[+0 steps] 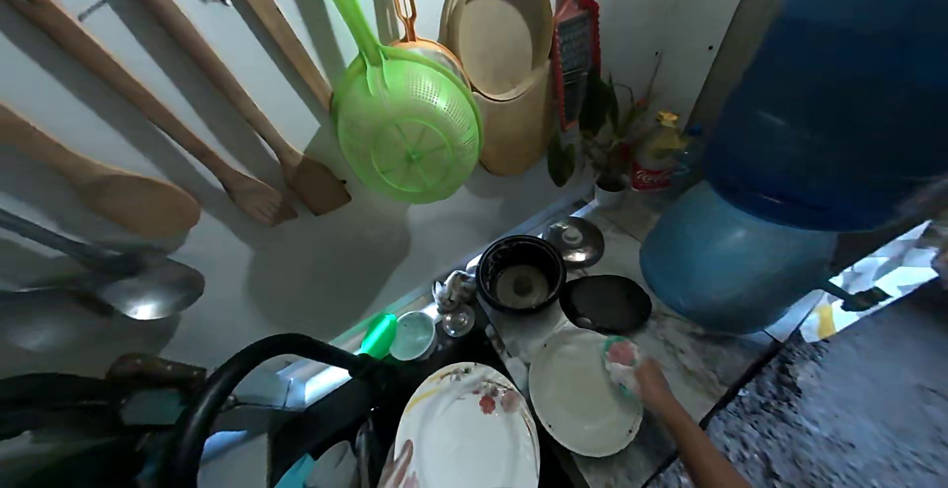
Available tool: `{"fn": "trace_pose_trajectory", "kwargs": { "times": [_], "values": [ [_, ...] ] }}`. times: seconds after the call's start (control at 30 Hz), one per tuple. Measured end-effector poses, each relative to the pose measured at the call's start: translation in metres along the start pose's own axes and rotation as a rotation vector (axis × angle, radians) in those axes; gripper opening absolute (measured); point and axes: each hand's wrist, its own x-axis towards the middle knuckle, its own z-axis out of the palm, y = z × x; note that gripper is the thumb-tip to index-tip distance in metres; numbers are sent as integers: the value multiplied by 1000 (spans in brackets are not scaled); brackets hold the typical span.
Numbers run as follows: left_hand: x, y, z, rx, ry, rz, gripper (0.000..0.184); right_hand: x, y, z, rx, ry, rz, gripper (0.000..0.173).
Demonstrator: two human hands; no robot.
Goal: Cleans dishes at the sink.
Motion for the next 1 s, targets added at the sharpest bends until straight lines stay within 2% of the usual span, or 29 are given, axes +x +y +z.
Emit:
{"fn": "trace_pose_trajectory", "kwargs": {
  "times": [0.13,0.27,0.37,0.53,0.67,0.77,0.9,1.0],
  "values": [
    [-10,-2,27,41,49,-51,40,6,4,-24,84,5,-9,59],
    [-16,-26,62,98,41,-106,37,11,-6,-41,201,-1,-66,56],
    [-15,-55,86,145,12,-167,43,11,-24,-48,106,-21,-75,58],
    [-1,-112,120,130,44,-194,42,15,-40,-50,-104,-99,-75,61],
    [3,-146,141,236,157,-124,41,21,-39,-44,-121,-155,-101,60],
    [6,-164,154,340,159,-16,36,27,-33,-40,-131,-182,-126,58],
    [0,-167,164,521,2,-49,45,33,-25,-43,-117,-221,-139,57],
    [7,-159,168,707,9,-41,46,35,-17,-50,-136,-232,-162,59]
  ]
}}
